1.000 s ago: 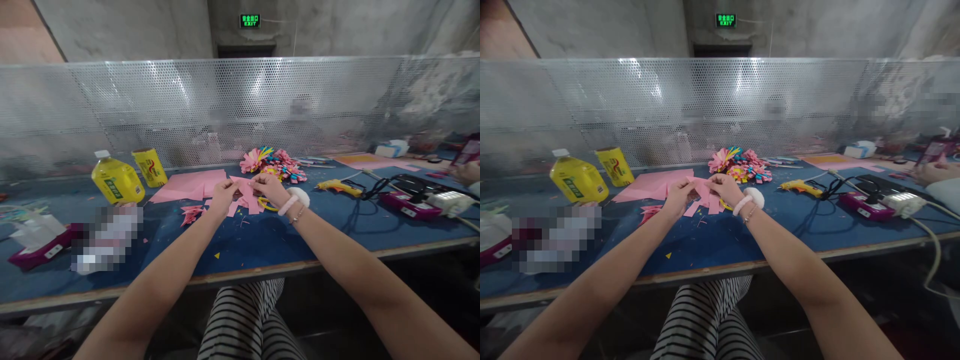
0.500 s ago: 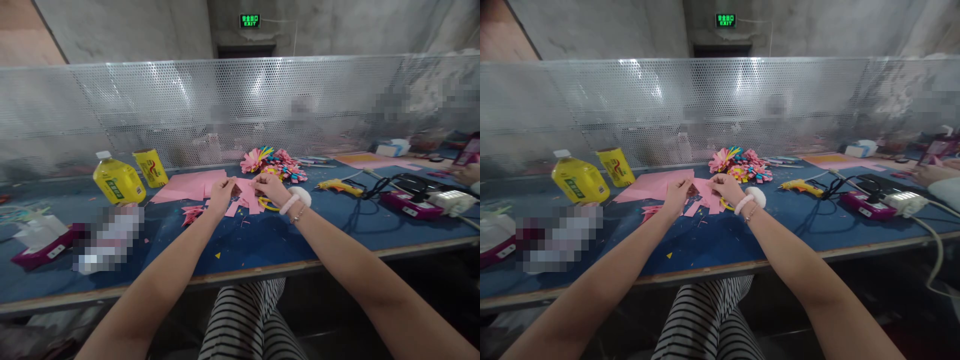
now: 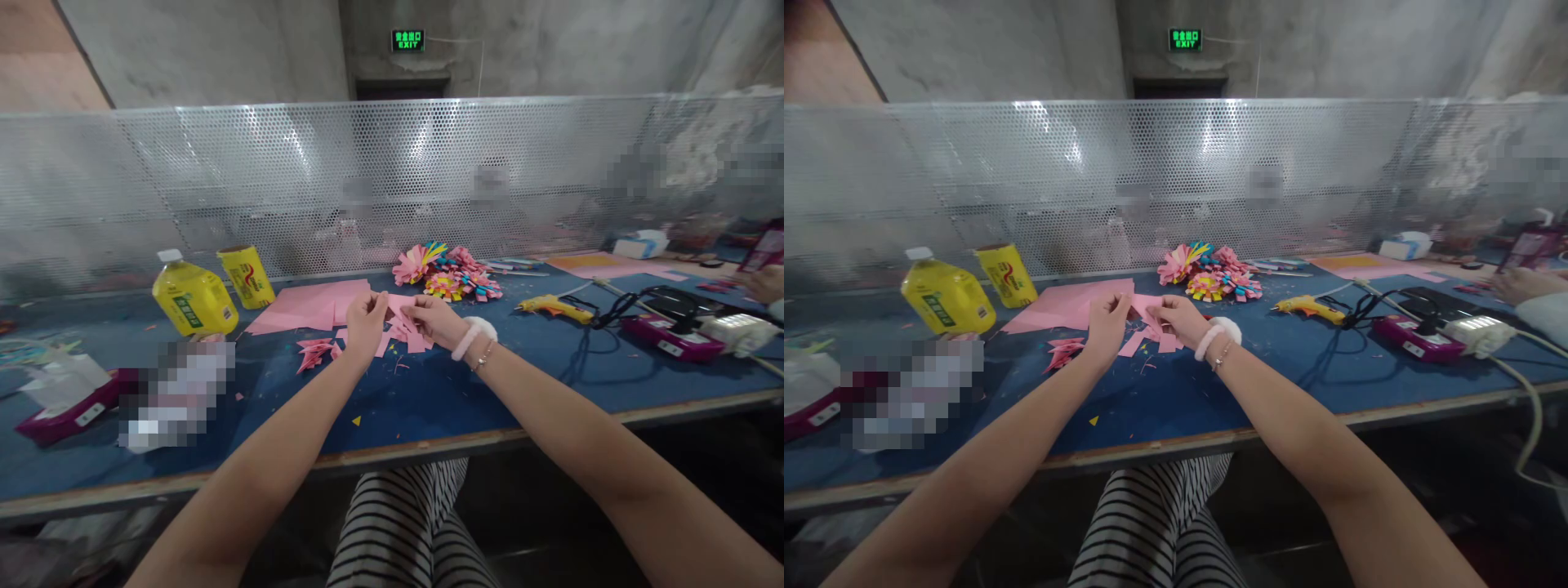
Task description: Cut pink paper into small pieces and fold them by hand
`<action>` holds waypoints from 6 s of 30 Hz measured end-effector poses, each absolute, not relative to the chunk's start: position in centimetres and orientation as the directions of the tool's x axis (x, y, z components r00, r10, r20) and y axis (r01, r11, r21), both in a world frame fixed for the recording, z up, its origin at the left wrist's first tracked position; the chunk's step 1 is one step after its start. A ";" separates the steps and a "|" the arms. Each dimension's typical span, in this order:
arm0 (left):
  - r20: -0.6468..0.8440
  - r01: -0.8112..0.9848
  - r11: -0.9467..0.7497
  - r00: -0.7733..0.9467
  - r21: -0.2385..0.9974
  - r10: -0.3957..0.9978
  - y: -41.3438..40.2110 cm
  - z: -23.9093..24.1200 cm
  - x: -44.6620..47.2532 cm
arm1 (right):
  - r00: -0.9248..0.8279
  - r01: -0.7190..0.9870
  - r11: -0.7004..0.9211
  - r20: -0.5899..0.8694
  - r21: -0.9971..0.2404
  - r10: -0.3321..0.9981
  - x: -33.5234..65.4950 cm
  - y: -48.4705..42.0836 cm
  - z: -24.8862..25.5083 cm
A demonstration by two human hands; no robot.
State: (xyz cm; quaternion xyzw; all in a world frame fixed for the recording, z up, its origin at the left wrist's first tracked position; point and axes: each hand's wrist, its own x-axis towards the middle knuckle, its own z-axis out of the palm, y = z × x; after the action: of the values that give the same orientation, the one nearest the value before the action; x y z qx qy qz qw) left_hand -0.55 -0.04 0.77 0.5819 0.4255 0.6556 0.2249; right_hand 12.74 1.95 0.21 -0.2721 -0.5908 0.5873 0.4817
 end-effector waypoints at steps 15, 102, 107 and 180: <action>0.363 -0.006 -0.363 -0.007 0.932 0.932 1.2 -0.5 -0.1 | -0.244 -0.095 0.396 0.407 -0.913 0.880 13.5 2.2 0.7; 0.045 -0.291 0.025 0.231 0.956 0.972 0.2 0.6 0.2 | -0.326 0.015 0.641 0.602 -0.768 0.729 14.5 3.5 0.4; 0.219 -0.199 -0.198 0.087 0.960 0.972 0.7 0.2 -0.3 | -0.307 -0.102 0.464 0.472 -0.880 0.826 14.2 3.2 0.5; 0.281 -0.365 -0.339 -0.201 0.867 0.938 0.5 1.5 -0.5 | -0.496 0.061 0.359 0.283 -0.932 0.821 13.5 2.3 -0.8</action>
State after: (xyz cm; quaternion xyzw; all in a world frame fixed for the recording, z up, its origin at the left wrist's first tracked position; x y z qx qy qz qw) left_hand -0.53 0.45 1.49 0.4262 0.3363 0.6983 0.4665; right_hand 13.47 2.33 -0.81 -0.3056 -0.7216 0.4768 0.3983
